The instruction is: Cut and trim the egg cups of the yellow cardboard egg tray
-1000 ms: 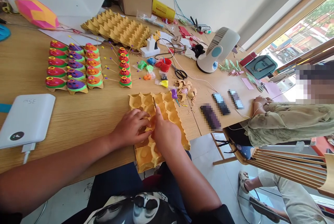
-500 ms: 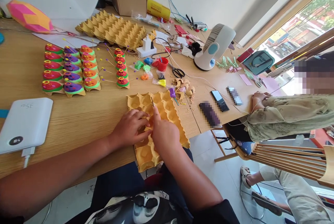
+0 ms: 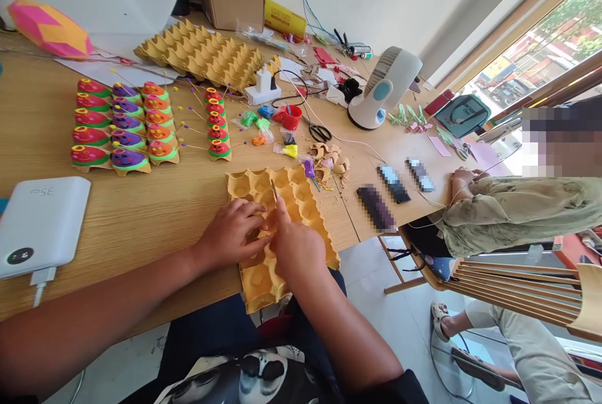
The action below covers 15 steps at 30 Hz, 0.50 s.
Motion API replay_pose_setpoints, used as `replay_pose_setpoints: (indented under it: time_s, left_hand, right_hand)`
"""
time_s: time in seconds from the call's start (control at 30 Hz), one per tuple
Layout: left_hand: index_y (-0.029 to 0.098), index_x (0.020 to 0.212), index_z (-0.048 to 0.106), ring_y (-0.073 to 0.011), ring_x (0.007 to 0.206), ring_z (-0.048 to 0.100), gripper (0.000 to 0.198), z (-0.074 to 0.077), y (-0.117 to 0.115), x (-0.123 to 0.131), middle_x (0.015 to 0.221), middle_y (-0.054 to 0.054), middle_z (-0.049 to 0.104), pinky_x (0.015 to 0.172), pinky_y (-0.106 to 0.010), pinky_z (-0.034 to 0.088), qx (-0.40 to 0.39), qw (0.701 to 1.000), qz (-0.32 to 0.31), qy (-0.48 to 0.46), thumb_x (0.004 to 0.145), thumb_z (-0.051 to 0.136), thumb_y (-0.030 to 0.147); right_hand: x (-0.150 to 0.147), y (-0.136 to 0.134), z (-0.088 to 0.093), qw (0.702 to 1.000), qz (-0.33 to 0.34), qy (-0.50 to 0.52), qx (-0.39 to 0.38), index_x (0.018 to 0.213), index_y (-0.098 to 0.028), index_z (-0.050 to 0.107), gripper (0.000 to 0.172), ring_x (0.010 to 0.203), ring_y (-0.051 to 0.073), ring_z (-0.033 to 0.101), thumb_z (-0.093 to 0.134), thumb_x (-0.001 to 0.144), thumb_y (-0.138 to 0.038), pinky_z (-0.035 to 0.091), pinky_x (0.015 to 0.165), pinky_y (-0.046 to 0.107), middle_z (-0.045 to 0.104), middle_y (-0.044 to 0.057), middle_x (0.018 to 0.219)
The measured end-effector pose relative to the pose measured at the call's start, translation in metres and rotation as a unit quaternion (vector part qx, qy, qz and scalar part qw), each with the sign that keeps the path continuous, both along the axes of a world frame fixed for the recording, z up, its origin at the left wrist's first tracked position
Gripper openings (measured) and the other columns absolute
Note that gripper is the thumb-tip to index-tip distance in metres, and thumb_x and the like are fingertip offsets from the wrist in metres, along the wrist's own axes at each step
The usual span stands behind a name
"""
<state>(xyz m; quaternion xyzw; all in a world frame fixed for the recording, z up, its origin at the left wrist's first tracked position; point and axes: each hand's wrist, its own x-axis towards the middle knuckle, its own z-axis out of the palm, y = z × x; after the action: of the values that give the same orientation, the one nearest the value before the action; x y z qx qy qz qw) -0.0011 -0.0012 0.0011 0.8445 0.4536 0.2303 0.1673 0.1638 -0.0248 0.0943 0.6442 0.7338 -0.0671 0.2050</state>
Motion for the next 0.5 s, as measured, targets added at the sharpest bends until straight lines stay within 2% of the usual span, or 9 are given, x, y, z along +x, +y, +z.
replay_pose_setpoints:
  time_s: [0.13, 0.33, 0.5]
  left_hand:
    - [0.023, 0.089, 0.074, -0.0309, 0.110, 0.054, 0.030, -0.002, 0.000, 0.000, 0.121, -0.008, 0.066, 0.093, -0.050, 0.047, 0.003, 1.000, -0.004, -0.005, 0.089, 0.065, 0.051]
    - [0.023, 0.091, 0.074, -0.0313, 0.109, 0.055, 0.028, -0.003, 0.001, -0.001, 0.118, -0.009, 0.066, 0.092, -0.049, 0.046, 0.010, 1.000, -0.003, 0.004, 0.090, 0.065, 0.050]
    - [0.023, 0.091, 0.074, -0.0318, 0.111, 0.054, 0.032, -0.001, 0.000, 0.000, 0.120, -0.009, 0.065, 0.093, -0.049, 0.046, -0.003, 1.000, -0.006, -0.003, 0.091, 0.064, 0.053]
  right_hand:
    - [0.002, -0.009, 0.004, 1.000, -0.008, -0.013, -0.009, 0.169, -0.027, 0.012, 0.073, 0.080, 0.021, 0.077, 0.047, 0.105, -0.027, 0.049, 0.061, 0.025, 0.078, 0.007, 0.094]
    - [-0.004, 0.006, -0.005, 1.000, 0.017, 0.005, 0.016, 0.169, -0.023, 0.007, 0.087, 0.087, 0.021, 0.076, 0.058, 0.099, -0.025, 0.051, 0.065, 0.025, 0.078, 0.007, 0.097]
    - [0.001, -0.006, -0.002, 1.000, 0.006, -0.019, 0.011, 0.168, -0.025, 0.018, 0.071, 0.076, 0.020, 0.076, 0.048, 0.104, -0.028, 0.049, 0.059, 0.025, 0.078, 0.006, 0.090]
